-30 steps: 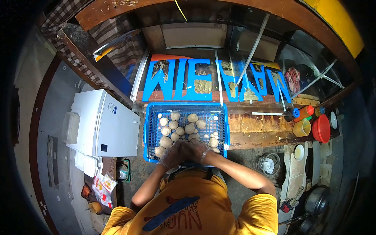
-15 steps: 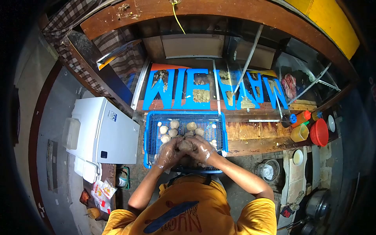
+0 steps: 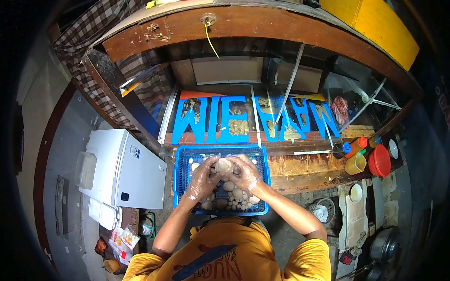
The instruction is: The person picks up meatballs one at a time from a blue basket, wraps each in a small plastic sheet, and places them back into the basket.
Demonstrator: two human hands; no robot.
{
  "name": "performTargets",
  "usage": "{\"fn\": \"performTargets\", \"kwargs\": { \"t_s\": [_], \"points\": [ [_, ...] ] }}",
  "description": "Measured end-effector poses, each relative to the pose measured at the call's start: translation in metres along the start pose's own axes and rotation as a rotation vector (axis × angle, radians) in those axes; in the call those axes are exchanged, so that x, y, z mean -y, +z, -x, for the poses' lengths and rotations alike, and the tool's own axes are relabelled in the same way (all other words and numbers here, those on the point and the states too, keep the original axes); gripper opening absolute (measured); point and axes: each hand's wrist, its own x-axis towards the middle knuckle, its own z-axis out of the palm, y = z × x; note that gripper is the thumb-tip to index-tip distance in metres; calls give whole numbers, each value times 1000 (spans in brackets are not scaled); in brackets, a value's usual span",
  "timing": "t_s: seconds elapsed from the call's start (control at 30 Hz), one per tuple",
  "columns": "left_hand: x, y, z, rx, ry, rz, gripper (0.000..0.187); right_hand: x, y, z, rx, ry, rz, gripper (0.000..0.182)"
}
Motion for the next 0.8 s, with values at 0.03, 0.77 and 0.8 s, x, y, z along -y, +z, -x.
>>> {"fn": "performTargets", "kwargs": {
  "t_s": [0.03,0.77,0.8],
  "points": [
    [0,1,-4,-27,62,4,54,3,-5,-3,-11,-14,12,55],
    [-35,3,-101,-34,267,352,52,20,-68,-69,-379,-240,67,49],
    [-36,2,-106,-39,289,337,51,22,-71,-71,-397,-259,85,47]
  ]
}}
